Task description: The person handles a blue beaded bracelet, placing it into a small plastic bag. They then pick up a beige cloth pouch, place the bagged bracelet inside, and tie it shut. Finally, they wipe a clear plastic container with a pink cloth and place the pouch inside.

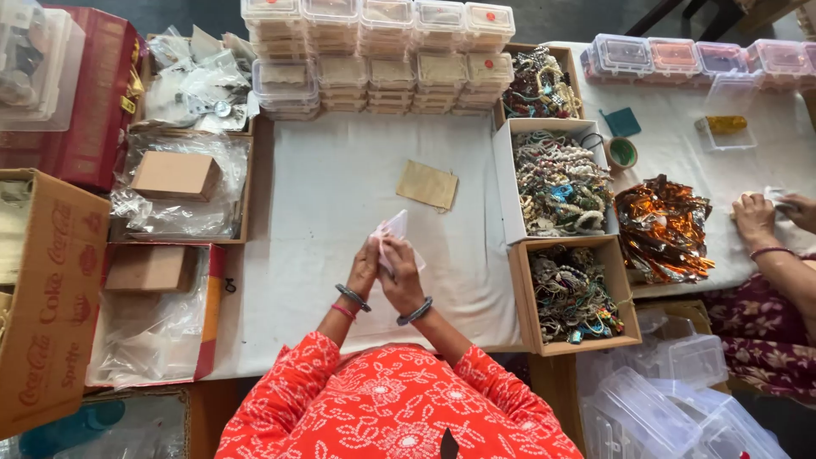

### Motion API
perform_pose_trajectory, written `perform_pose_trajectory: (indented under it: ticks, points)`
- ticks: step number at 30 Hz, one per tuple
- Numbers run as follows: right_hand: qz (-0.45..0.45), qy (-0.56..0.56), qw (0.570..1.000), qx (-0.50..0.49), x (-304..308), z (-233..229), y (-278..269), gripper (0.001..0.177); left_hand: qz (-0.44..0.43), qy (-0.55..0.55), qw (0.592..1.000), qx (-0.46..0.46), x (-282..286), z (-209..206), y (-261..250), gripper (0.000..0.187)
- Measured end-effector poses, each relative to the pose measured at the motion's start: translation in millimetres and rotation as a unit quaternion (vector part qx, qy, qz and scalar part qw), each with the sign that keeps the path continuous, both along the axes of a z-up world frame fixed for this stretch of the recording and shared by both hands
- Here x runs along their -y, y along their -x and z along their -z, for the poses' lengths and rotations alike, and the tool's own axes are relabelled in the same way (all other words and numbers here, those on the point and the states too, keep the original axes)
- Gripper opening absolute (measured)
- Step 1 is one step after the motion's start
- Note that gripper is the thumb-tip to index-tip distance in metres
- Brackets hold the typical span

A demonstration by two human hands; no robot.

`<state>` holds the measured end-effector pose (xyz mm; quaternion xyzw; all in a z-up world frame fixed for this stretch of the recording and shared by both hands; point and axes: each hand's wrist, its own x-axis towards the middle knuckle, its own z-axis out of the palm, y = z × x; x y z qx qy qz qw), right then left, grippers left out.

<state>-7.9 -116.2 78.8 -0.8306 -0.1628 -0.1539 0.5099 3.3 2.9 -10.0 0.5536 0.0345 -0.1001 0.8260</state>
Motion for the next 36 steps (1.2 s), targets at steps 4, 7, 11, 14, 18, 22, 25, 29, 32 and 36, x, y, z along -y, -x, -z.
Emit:
perform_pose_trajectory:
  ticks: [4,7,11,14,18,22,25,29,32,36]
  points:
    - [-0.049,0.064,0.997,0.006,15.7,-2.0,-9.7,0.048,-0.011,0.006,1.000,0.013,-4.7,-19.2,4.0,0.064]
    - [0.096,0.133,0.986,-0.008,19.1,2.6,-15.9,0.037,0.023,-0.028,0.998,-0.052,-4.0,-35.2,4.9,0.064]
    - [-0.018,0.079,0.995,-0.051,25.1,-0.5,2.4,0.036,-0.021,-0.048,0.999,-0.009,-2.0,-31.9,1.7,0.060]
    - [0.018,-0.062,0.995,-0.070,40.1,0.0,4.2,0.036,-0.076,-0.054,0.995,-0.018,-9.3,-21.9,-2.4,0.055]
    - [0.154,-0.119,0.979,-0.066,59.0,-6.1,7.6,0.037,-0.105,0.016,0.992,-0.068,-10.9,-39.3,-3.9,0.053]
    - [0.113,0.033,0.992,-0.038,43.0,-0.6,13.8,0.036,-0.104,0.034,0.991,-0.076,3.0,-35.3,2.4,0.052]
    - [0.096,0.124,0.986,-0.059,23.2,17.5,11.7,0.029,-0.073,0.107,0.991,-0.025,11.8,-27.4,6.7,0.053]
    - [0.010,0.123,0.992,-0.006,6.5,13.9,25.8,0.025,-0.063,0.055,0.996,0.014,2.8,-34.9,3.7,0.050]
    - [-0.062,0.122,0.989,0.049,6.4,-2.5,27.9,0.030,-0.091,0.024,0.996,0.008,-4.7,-47.9,1.1,0.050]
    - [0.002,0.219,0.970,0.103,10.7,-3.7,17.2,0.031,-0.089,-0.067,0.993,-0.040,-7.1,-33.6,1.1,0.051]
